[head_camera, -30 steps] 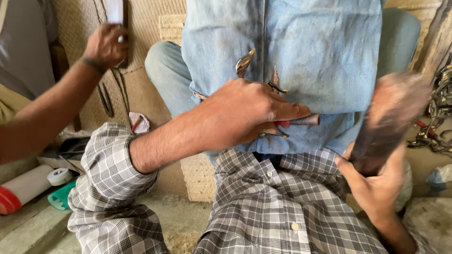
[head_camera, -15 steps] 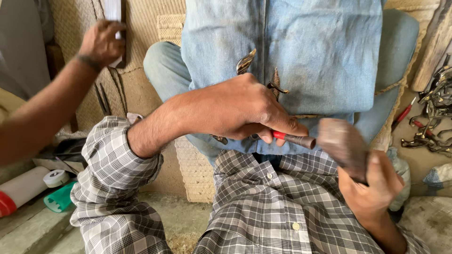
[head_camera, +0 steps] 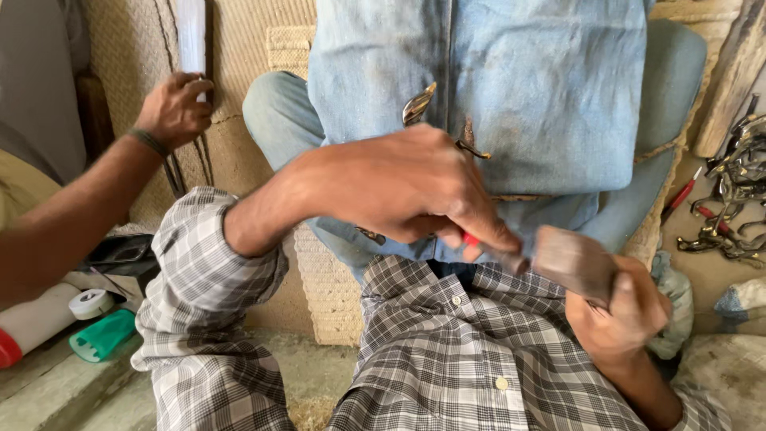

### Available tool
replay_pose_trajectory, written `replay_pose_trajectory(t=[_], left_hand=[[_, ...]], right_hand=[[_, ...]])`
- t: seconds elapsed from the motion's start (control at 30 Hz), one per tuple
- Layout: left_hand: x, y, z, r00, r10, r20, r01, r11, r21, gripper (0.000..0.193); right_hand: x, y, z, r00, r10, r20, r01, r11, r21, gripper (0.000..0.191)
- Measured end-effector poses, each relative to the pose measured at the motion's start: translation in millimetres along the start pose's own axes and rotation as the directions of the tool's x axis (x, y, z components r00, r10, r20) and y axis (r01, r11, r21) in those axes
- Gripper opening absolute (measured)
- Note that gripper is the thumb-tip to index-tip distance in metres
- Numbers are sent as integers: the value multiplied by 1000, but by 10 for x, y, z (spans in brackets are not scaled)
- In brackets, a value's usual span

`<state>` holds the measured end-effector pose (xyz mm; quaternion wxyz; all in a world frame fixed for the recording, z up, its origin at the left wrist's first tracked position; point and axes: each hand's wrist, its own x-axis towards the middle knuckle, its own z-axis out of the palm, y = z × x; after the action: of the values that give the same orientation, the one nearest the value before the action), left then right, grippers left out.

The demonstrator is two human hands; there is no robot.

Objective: The person sits cross-legged on the floor with a brass horse figurine on their lap and holds a punch against its surface, striking the punch with a wooden mallet to work the metal detail. They reposition the punch and rotate the figurine between strikes, continuing the hammering across different spots on the piece.

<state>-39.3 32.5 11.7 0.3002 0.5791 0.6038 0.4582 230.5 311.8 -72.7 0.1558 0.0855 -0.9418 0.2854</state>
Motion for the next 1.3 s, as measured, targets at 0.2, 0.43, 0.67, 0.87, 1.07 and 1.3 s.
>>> replay_pose_trajectory(t=[0.2, 0.43, 0.67, 0.87, 1.07, 1.3], left_hand=[[-222, 236, -5, 926, -173, -334, 244, 952, 183, 42], [-325, 313, 213, 875, -313, -369, 330, 944, -19, 52], [-210, 354, 376, 884, -275, -378, 377, 897, 229, 57], [-191, 308, 278, 902, -294, -317, 371, 902, 219, 64], [-180, 287, 272, 912, -251, -325, 326, 923, 202, 55], [-174, 260, 296, 931, -208, -302, 303, 898, 319, 55]], right_hand=[[-4, 8, 39, 898, 435, -70, -359, 814, 456, 33], [-149, 231, 172, 894, 448, 9, -380, 746, 547, 75], [-447, 273, 95, 852, 515, 94, -485, 709, 512, 82], [-438, 247, 118, 873, 477, 100, -459, 734, 501, 86], [-395, 227, 53, 912, 408, 44, -353, 725, 591, 96], [10, 26, -163, 957, 282, 72, -290, 899, 328, 85]])
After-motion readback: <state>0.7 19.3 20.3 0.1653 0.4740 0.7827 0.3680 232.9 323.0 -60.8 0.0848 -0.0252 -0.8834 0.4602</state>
